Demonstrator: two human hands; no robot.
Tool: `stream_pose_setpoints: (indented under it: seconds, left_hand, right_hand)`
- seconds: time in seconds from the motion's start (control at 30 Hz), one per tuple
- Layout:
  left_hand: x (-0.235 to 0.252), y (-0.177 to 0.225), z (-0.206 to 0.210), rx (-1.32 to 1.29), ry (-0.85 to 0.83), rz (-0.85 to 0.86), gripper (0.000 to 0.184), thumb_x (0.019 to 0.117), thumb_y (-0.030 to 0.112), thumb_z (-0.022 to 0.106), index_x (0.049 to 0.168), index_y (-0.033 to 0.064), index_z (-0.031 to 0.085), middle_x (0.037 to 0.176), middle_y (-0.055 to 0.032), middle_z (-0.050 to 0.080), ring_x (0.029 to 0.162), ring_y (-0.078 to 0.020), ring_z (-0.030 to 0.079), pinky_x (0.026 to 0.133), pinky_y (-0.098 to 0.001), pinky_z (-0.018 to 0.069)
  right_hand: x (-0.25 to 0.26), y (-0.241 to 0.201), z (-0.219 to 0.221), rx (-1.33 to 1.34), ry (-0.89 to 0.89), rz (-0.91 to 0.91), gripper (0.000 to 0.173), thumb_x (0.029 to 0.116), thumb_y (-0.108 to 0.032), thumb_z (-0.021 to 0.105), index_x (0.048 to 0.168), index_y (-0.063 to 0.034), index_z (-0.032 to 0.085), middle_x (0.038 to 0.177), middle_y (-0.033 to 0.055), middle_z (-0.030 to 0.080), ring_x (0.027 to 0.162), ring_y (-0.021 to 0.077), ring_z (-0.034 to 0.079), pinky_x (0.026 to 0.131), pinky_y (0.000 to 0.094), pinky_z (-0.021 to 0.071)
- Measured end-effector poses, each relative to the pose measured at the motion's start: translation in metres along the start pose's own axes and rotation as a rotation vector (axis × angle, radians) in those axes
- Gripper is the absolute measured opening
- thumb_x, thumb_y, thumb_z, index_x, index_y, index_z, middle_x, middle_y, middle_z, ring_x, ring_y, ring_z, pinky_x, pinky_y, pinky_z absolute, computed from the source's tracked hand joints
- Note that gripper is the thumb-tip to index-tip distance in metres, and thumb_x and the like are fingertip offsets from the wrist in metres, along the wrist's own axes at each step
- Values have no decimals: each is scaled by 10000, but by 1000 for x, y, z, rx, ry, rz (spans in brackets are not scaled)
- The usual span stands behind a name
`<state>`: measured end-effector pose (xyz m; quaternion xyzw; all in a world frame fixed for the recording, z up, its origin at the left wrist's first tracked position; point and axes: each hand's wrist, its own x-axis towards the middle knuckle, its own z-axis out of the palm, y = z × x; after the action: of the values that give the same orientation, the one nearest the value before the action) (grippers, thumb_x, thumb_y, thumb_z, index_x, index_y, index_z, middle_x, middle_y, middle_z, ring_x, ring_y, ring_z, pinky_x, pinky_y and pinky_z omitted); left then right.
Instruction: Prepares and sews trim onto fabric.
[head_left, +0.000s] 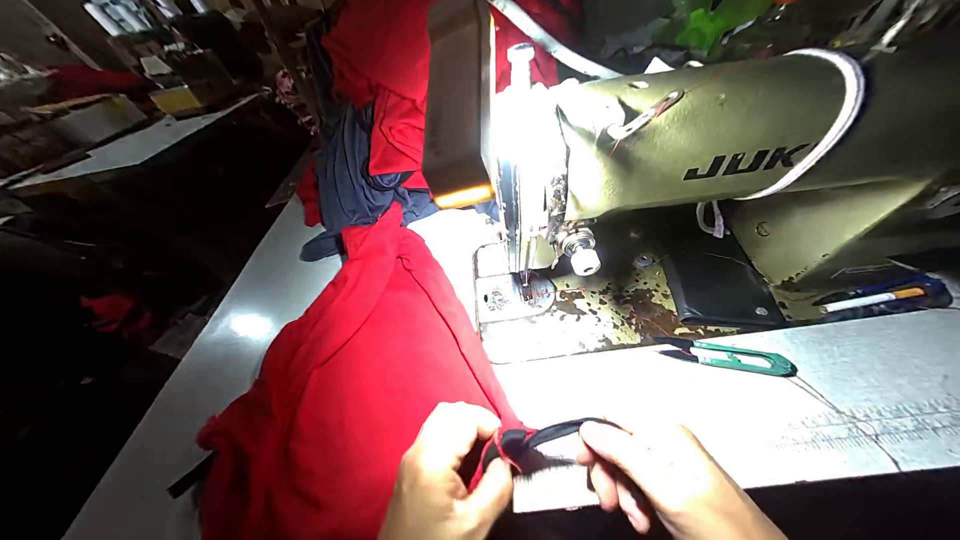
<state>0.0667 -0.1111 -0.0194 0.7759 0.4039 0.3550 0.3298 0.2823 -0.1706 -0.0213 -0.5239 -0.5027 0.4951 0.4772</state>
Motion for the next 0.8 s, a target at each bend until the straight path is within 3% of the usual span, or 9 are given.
stream_pose_setpoints:
  seconds: [0.1,0.2,0.3,0.37,0.43,0.5,0.63,0.73,0.8]
  left_hand:
    - [8,-4,-13,-172,-5,-54,133,855,37,588,856,57,719,870,47,699,832,40,636,733,-145,526]
    - [13,-6,-20,-263,29,-144,163,866,42,598,820,102,742,815,101,697,756,62,629,680,-132,521]
    - [17,-2,-20,-255,52,-199,172,863,103,641,706,149,693,688,131,615,638,78,545,584,-114,441]
    - [20,0,-18,-244,59,-222,199,868,185,678,670,180,666,640,129,585,597,63,529,555,-131,424]
    - [22,-2,-15,-262,41,-203,193,874,178,678,681,174,686,637,127,585,594,66,529,547,-120,423]
    - [24,-4,-13,-286,7,-195,189,889,167,675,701,163,693,649,118,591,609,60,534,561,-118,426]
    - [30,-5,-14,-348,-49,-228,200,947,175,637,756,139,686,675,82,596,629,25,550,580,-138,440]
    - [35,-3,-16,-423,-2,-275,201,976,142,600,800,108,690,672,31,612,624,-21,581,584,-166,478]
    - [33,-8,-17,-431,25,-250,190,967,153,619,800,110,698,671,31,607,624,-17,571,583,-164,470]
  right_hand:
    - [1,-2,-8,-14,-54,37,276,1053,-157,479,890,-114,697,607,-149,586,477,-85,490,444,102,406]
    - [2,-1,-16,-309,-39,-5,296,1038,-248,522,870,-123,731,627,-108,600,504,-55,506,464,149,416]
    - [6,-2,-12,-640,142,-129,316,977,-411,589,1023,-156,769,839,-23,698,686,69,635,605,309,530]
    - [13,-6,-3,-707,266,-213,384,914,-472,622,1131,-190,768,982,-27,682,689,24,590,593,240,509]
    - [20,-13,9,-603,325,-280,373,882,-431,687,1153,-183,753,1014,-47,670,667,-39,536,574,155,467]
    - [25,-18,24,-481,281,-290,357,885,-358,698,1180,-162,737,972,-57,693,660,-40,547,572,162,472]
    - [38,-11,43,-300,37,-65,388,914,-253,649,1287,-147,662,968,-57,705,808,-7,648,704,188,541]
    - [41,-3,45,-189,17,27,229,916,-216,650,1128,-143,698,813,-79,658,653,-25,577,591,160,475]
    - [37,3,43,-138,46,6,155,908,-211,670,1047,-154,710,804,-93,670,654,-35,599,584,143,494]
